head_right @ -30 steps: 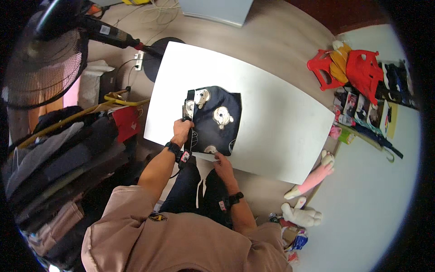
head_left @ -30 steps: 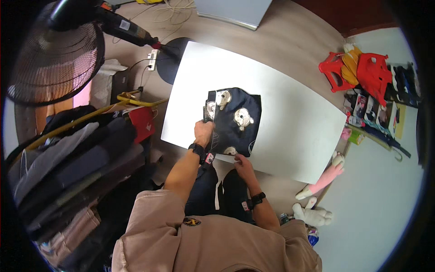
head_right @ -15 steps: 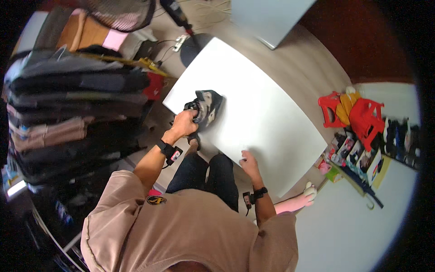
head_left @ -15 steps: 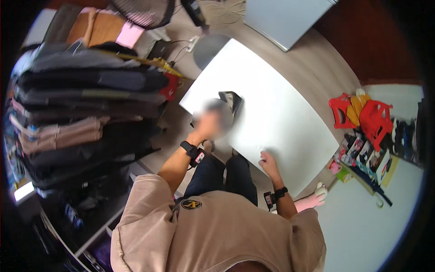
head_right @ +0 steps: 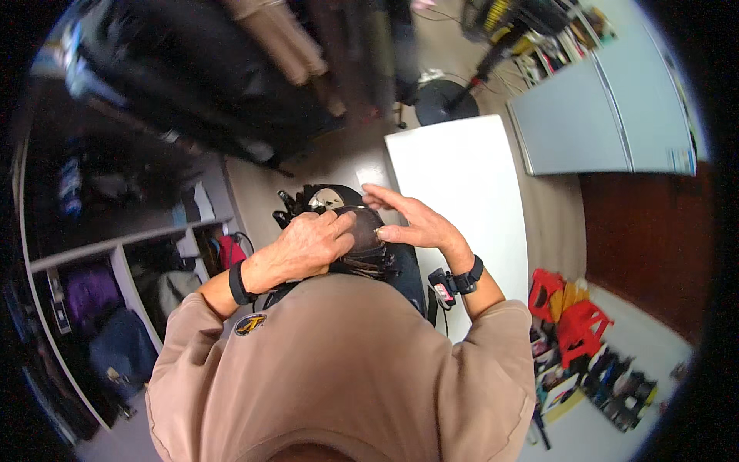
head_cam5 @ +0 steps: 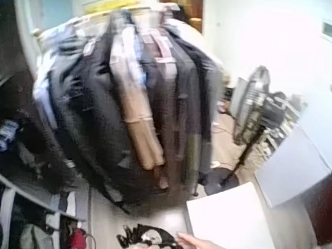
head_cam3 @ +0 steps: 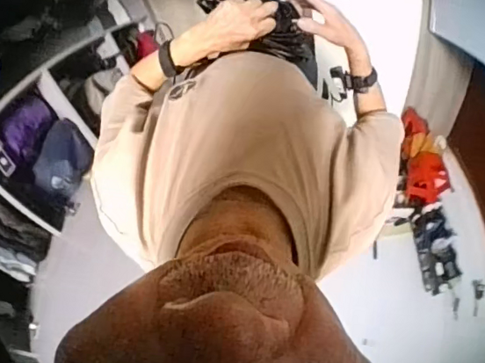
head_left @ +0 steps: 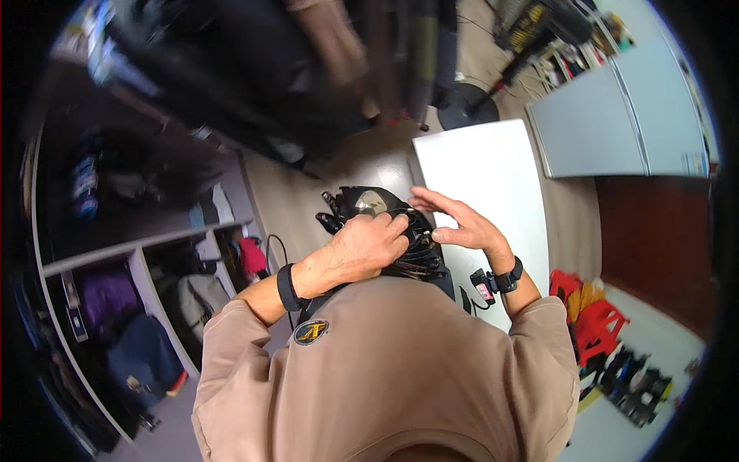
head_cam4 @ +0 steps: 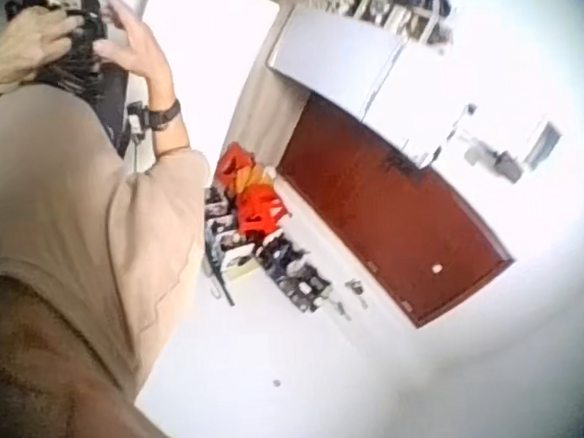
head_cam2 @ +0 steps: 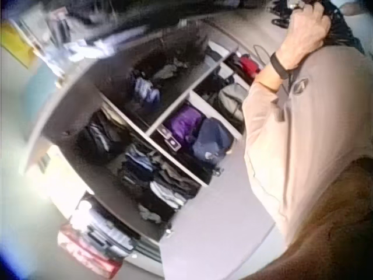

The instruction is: The person folds a pair of blue jeans, a pair of gray jeans, and a dark patterned garment on a white table, then places each folded item into a closet shelf. The person repeats this process for each garment, smoothing and folding them neatly before storing them.

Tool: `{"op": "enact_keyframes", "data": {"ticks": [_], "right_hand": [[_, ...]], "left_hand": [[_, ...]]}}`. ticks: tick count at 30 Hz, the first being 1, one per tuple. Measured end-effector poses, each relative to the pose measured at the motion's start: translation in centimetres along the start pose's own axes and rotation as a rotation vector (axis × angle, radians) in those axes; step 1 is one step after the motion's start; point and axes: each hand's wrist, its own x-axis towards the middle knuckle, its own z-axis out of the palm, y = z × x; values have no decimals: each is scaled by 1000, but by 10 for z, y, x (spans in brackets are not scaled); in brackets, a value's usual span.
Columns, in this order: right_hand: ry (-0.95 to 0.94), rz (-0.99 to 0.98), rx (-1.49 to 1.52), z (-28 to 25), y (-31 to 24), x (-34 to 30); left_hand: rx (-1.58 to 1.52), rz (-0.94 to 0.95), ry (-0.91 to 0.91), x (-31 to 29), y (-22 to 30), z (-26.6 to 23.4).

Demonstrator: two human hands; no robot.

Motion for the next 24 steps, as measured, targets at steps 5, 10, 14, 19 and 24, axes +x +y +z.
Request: {"op": "enact_keyframes", "data": {"ticks": [5,10,14,19,24], "right_hand": [[-618,82,127,48,-29,54],[-669,224,279,65,-44,102],[-785,155,132,71,-40,152],[-951,3,92,69,-46,200],[-1093,63,239,76,-69,234]], "left_hand": [[-92,-240,198,-66,-1,-29],[-45,-619,307,-119,0,-29],[-56,-729,259,-130,-14,-25],[94,-670,491,-132,-14,-49],[-433,-1070,226,-143,5,-88]]}}
